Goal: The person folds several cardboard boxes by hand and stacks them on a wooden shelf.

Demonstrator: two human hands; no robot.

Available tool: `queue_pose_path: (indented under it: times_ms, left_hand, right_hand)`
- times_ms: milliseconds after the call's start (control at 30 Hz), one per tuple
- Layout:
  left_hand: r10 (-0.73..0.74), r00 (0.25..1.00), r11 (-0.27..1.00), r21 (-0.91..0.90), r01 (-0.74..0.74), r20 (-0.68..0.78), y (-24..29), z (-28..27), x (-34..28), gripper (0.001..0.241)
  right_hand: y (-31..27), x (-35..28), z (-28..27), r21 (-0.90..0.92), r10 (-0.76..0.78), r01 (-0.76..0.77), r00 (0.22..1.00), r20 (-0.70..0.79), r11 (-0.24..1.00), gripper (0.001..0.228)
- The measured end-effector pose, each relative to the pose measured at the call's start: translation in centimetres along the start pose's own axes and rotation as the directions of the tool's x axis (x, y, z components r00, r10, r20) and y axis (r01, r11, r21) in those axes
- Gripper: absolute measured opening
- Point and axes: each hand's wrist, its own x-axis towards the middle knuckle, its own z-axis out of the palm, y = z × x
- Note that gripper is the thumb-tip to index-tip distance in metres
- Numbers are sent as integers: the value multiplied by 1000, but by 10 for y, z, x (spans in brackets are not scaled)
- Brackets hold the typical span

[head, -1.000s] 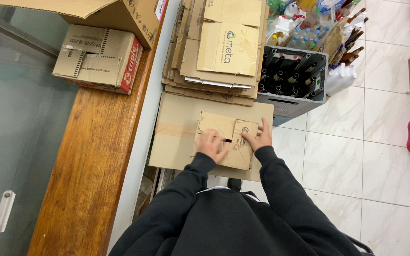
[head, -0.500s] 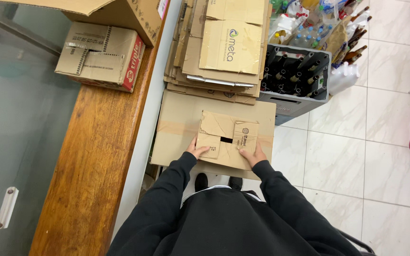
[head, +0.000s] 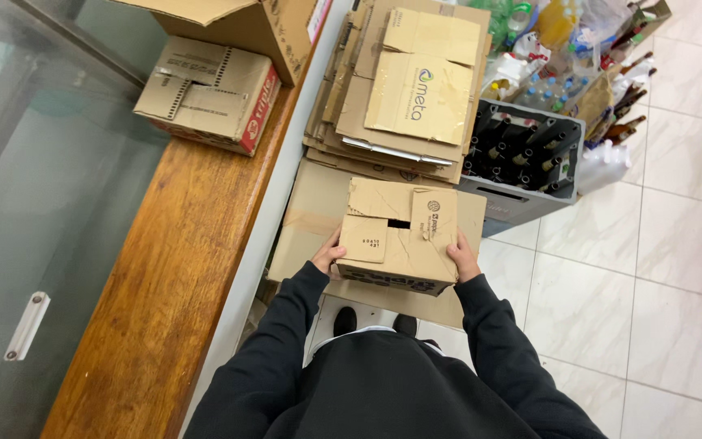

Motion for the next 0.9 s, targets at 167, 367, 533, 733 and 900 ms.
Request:
queue_pose_path:
  times_ms: [167,367,533,733,900]
  left_hand:
    - [65,998,998,20,-65,27,-4,-17,18,121]
    - [137,990,991,11,-136,-44,71,21,-63,108]
    - [152,977,987,-37,-160,-149,72,-11,-69,115]
    - [416,850,889,-54,-455,-324,109,-57,-84,110]
    - [424,712,784,-167,-598,-560,145,-123,-91,88]
  right_hand:
    - [-26,7,25,112,-7,13,998,-59,994,87]
    - [12,43,3,91,-109,101,990,85,991,87]
    - [-42,29,57,202,-266,229,948,176,952,123]
    - [-81,62,116,139,-386,363,820,423,922,157]
    - [-141,70,205,-106,-352,517,703,618,849,171]
